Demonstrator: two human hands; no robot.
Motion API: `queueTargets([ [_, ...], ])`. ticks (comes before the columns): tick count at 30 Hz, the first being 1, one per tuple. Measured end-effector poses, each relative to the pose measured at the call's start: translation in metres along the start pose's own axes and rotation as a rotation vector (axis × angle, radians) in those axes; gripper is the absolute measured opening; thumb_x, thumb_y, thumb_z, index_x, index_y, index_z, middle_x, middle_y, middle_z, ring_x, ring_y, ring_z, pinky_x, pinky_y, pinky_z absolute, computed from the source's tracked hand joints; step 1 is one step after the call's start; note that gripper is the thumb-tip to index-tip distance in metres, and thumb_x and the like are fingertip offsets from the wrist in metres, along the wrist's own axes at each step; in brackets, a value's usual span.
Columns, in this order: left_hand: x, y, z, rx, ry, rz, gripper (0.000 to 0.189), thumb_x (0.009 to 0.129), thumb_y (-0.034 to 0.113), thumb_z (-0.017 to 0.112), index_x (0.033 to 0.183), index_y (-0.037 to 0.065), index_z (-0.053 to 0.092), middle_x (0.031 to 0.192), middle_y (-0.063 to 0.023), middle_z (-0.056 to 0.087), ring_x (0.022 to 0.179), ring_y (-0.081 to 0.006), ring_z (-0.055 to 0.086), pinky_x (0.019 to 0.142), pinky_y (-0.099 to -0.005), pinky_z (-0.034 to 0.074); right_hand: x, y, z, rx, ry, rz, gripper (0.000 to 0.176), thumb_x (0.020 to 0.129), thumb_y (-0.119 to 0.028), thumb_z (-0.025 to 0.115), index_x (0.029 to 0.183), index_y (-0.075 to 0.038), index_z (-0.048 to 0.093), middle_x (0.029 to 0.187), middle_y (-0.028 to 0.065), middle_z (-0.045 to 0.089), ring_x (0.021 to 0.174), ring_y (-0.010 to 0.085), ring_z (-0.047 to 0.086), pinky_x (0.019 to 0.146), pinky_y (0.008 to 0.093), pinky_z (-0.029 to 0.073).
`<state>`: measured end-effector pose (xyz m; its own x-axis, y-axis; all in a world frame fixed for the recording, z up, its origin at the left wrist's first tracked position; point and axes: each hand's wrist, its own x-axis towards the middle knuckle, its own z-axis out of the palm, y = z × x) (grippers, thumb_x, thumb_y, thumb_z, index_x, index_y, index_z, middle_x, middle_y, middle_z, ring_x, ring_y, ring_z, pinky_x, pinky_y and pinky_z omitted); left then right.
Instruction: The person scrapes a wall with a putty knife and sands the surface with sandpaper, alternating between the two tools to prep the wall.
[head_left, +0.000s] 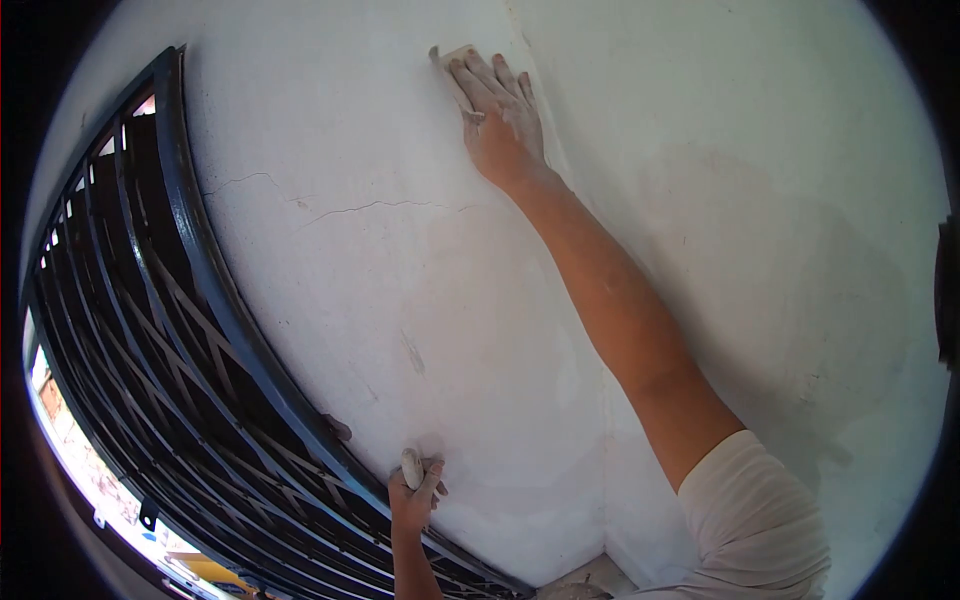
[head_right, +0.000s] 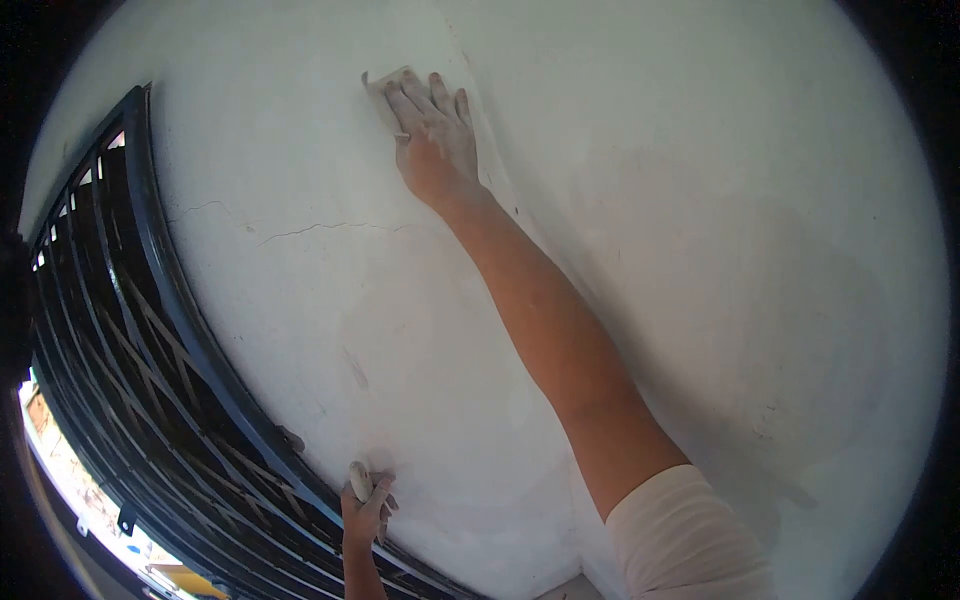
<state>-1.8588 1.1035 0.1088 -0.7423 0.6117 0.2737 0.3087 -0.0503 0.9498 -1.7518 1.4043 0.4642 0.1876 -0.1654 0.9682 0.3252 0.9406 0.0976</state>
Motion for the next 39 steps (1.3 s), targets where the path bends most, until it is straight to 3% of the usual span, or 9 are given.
queueTargets([
  [6,0.001,-0.003,0.0,-0.019,-0.003,0.025,0.02,0.088,0.018,0.07,0.095,-0.001,0.07,0.062,-0.0051,0.062,0.047,-0.0095,0.053,0.042,-0.022,0.038,-0.07,-0.017,-0.033,-0.1,-0.172,0.05,0.06,0.081,-0.001,0.059,0.139,-0.013,0.05,0.151,0.0066,0.041,0.138,0.036,0.037,0.114,0.0551,0.028],
  [15,0.002,-0.005,-0.004,0.005,-0.018,0.023,0.02,0.089,0.018,0.07,0.095,-0.001,0.07,0.063,-0.0051,0.062,0.049,-0.0097,0.055,0.042,-0.022,0.04,0.019,0.002,0.001,-0.076,-0.056,0.051,0.051,0.085,-0.009,0.059,0.136,-0.012,0.052,0.149,0.0068,0.044,0.138,0.0361,0.037,0.115,0.0533,0.027],
  [18,0.001,-0.002,-0.003,0.012,-0.021,0.01,0.02,0.089,0.018,0.069,0.095,-0.001,0.07,0.063,-0.005,0.062,0.05,-0.0096,0.056,0.043,-0.0221,0.04,0.02,-0.004,0.0,-0.258,-0.009,0.02,0.048,0.086,-0.011,0.058,0.133,-0.011,0.053,0.147,0.0068,0.046,0.132,0.033,0.045,0.108,0.0498,0.034],
  [21,0.0,0.0,-0.004,0.025,-0.032,0.003,0.02,0.089,0.018,0.07,0.095,0.0,0.07,0.063,-0.0049,0.062,0.05,-0.0094,0.055,0.044,-0.0223,0.04,0.004,-0.017,-0.024,-0.287,-0.178,0.202,0.052,0.09,-0.015,0.056,0.141,-0.016,0.049,0.147,0.0024,0.048,0.124,0.03,0.05,0.101,0.0456,0.039],
  [24,-0.003,0.001,-0.004,0.04,-0.032,0.0,0.02,0.089,0.019,0.07,0.096,0.0,0.07,0.063,-0.0046,0.062,0.05,-0.009,0.054,0.044,-0.0227,0.039,-0.019,-0.019,-0.034,-0.385,-0.204,0.223,0.044,0.086,-0.015,0.06,0.13,-0.01,0.056,0.146,0.0056,0.049,0.107,0.0264,0.055,0.09,0.0432,0.04],
  [30,0.001,-0.003,-0.006,0.028,-0.049,0.038,0.02,0.089,0.019,0.07,0.096,0.0,0.07,0.063,-0.0036,0.063,0.05,-0.0089,0.054,0.046,-0.0233,0.04,0.003,-0.009,-0.019,-0.32,-0.096,0.249,0.038,0.085,-0.013,0.058,0.124,-0.011,0.059,0.14,0.0059,0.053,0.102,0.0287,0.057,0.086,0.045,0.043],
  [36,0.002,-0.005,-0.008,0.022,-0.062,0.029,0.018,0.089,0.016,0.069,0.095,0.0,0.071,0.063,-0.0041,0.063,0.052,-0.0094,0.056,0.046,-0.0238,0.04,0.048,0.008,-0.008,-0.309,-0.123,0.284,0.037,0.088,-0.016,0.055,0.125,-0.012,0.06,0.139,0.0065,0.054,0.105,0.0304,0.058,0.088,0.0451,0.047],
  [39,0.001,-0.003,-0.008,0.042,-0.07,0.007,0.017,0.089,0.015,0.068,0.095,-0.001,0.071,0.064,-0.0045,0.063,0.053,-0.0101,0.057,0.047,-0.0241,0.041,0.043,0.012,-0.004,-0.358,-0.013,0.24,0.036,0.094,-0.024,0.052,0.127,-0.015,0.061,0.117,0.0082,0.067,0.101,0.0353,0.062,0.09,0.0455,0.048],
])
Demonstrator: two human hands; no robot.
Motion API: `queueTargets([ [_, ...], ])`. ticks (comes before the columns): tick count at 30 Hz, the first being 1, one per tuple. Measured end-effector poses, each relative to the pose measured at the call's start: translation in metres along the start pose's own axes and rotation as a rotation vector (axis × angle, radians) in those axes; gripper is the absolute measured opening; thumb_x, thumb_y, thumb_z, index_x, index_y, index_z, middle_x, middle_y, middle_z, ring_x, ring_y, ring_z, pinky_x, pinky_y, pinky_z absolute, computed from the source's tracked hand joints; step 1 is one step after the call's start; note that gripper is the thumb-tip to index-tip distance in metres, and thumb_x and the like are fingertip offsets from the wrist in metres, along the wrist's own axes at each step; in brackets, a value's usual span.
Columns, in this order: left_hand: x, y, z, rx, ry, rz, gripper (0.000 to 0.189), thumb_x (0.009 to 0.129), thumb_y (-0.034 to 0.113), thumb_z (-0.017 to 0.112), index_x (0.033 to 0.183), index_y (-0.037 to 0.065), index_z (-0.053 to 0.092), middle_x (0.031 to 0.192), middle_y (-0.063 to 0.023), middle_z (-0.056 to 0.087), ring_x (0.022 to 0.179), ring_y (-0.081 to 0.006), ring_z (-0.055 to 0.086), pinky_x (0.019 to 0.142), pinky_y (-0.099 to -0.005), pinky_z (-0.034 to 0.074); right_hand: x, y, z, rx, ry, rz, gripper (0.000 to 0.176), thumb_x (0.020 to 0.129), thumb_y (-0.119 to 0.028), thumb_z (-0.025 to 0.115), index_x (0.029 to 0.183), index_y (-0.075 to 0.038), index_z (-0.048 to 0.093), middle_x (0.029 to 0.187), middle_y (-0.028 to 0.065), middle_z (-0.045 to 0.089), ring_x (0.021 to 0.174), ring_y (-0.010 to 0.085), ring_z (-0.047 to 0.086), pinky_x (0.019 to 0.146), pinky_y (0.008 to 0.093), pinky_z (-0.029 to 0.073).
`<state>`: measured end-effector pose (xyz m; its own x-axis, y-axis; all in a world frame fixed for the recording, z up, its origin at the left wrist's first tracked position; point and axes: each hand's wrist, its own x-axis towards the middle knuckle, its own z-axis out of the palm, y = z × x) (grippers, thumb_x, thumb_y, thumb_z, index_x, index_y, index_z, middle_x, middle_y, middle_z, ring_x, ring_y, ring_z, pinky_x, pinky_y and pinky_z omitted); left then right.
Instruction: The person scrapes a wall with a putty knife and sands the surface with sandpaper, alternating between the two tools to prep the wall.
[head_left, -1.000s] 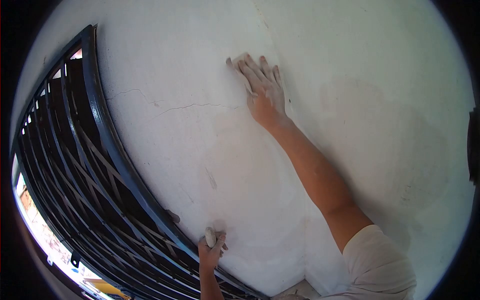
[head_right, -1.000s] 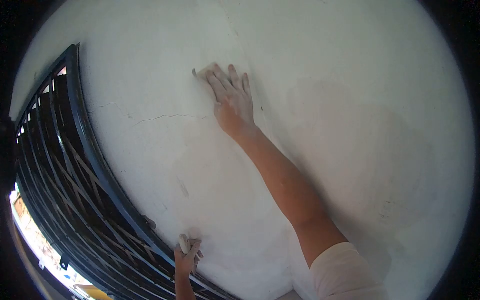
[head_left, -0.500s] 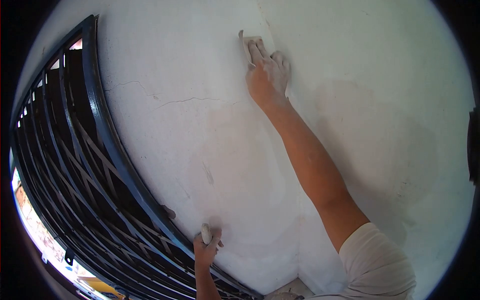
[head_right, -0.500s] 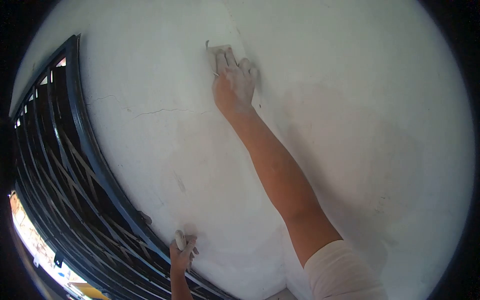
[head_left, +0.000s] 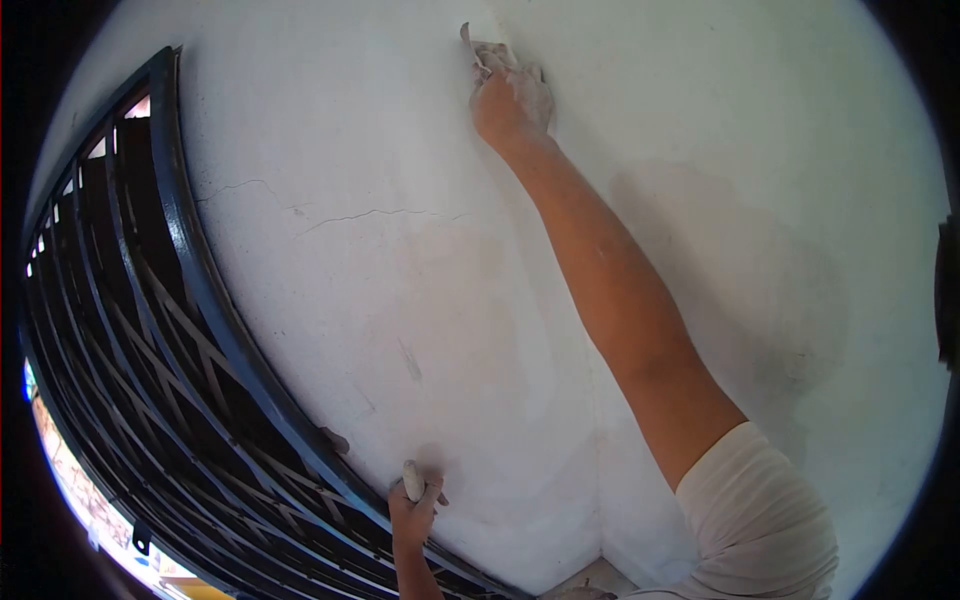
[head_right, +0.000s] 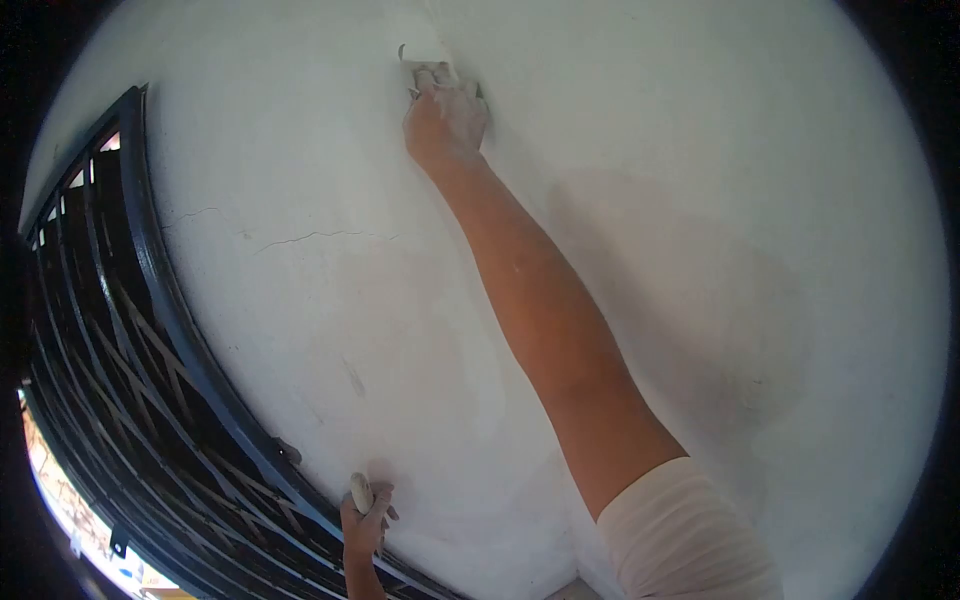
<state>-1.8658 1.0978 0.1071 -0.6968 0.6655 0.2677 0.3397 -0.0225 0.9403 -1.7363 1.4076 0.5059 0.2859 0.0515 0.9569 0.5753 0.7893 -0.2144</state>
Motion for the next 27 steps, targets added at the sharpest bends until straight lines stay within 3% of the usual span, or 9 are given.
queueTargets([
  [3,0.0,-0.001,0.004,-0.018,0.019,0.058,0.017,0.088,0.015,0.068,0.095,-0.001,0.07,0.065,-0.0052,0.063,0.052,-0.011,0.058,0.045,-0.0238,0.04,-0.026,0.0,-0.021,-0.132,-0.13,-0.003,0.036,0.095,-0.025,0.05,0.128,-0.015,0.06,0.124,0.0075,0.065,0.101,0.036,0.062,0.09,0.0449,0.048],
  [6,0.001,-0.008,0.008,-0.057,0.044,0.11,0.018,0.088,0.016,0.068,0.095,-0.001,0.068,0.067,-0.0058,0.063,0.052,-0.0119,0.059,0.043,-0.0234,0.039,-0.063,0.003,-0.037,-0.023,-0.225,-0.006,0.045,0.09,-0.018,0.057,0.134,-0.013,0.054,0.146,0.0071,0.048,0.108,0.0303,0.058,0.089,0.0378,0.049],
  [14,-0.003,-0.005,0.006,-0.046,0.049,0.086,0.016,0.088,0.013,0.068,0.095,-0.002,0.069,0.075,-0.0054,0.066,0.057,-0.0129,0.062,0.047,-0.0249,0.041,-0.183,0.02,-0.089,-0.017,-0.43,-0.056,0.069,0.078,-0.005,0.066,0.143,-0.01,0.044,0.149,0.0065,0.045,0.097,0.028,0.054,0.086,0.0368,0.048],
  [21,-0.003,-0.004,0.003,-0.016,0.04,0.03,0.017,0.088,0.014,0.069,0.095,-0.002,0.07,0.073,-0.0053,0.065,0.056,-0.0126,0.061,0.046,-0.0246,0.04,-0.147,0.006,-0.085,-0.057,-0.316,-0.032,0.067,0.078,-0.006,0.066,0.142,-0.009,0.046,0.148,0.0071,0.045,0.098,0.0269,0.052,0.087,0.039,0.045],
  [24,-0.004,-0.003,0.002,-0.035,0.029,0.027,0.017,0.089,0.014,0.069,0.094,-0.002,0.07,0.073,-0.0056,0.065,0.056,-0.0125,0.061,0.047,-0.0244,0.04,-0.129,0.012,-0.076,-0.005,-0.337,0.028,0.066,0.081,-0.008,0.065,0.143,-0.01,0.044,0.148,0.0072,0.045,0.097,0.0264,0.054,0.089,0.0394,0.046],
  [27,-0.002,-0.003,0.004,-0.053,0.035,0.036,0.018,0.088,0.015,0.069,0.095,-0.002,0.07,0.072,-0.0059,0.065,0.056,-0.0128,0.06,0.047,-0.0247,0.041,-0.132,0.006,-0.084,0.008,-0.495,0.077,0.068,0.083,-0.01,0.064,0.146,-0.011,0.039,0.149,0.0076,0.043,0.098,0.0265,0.056,0.091,0.04,0.046],
])
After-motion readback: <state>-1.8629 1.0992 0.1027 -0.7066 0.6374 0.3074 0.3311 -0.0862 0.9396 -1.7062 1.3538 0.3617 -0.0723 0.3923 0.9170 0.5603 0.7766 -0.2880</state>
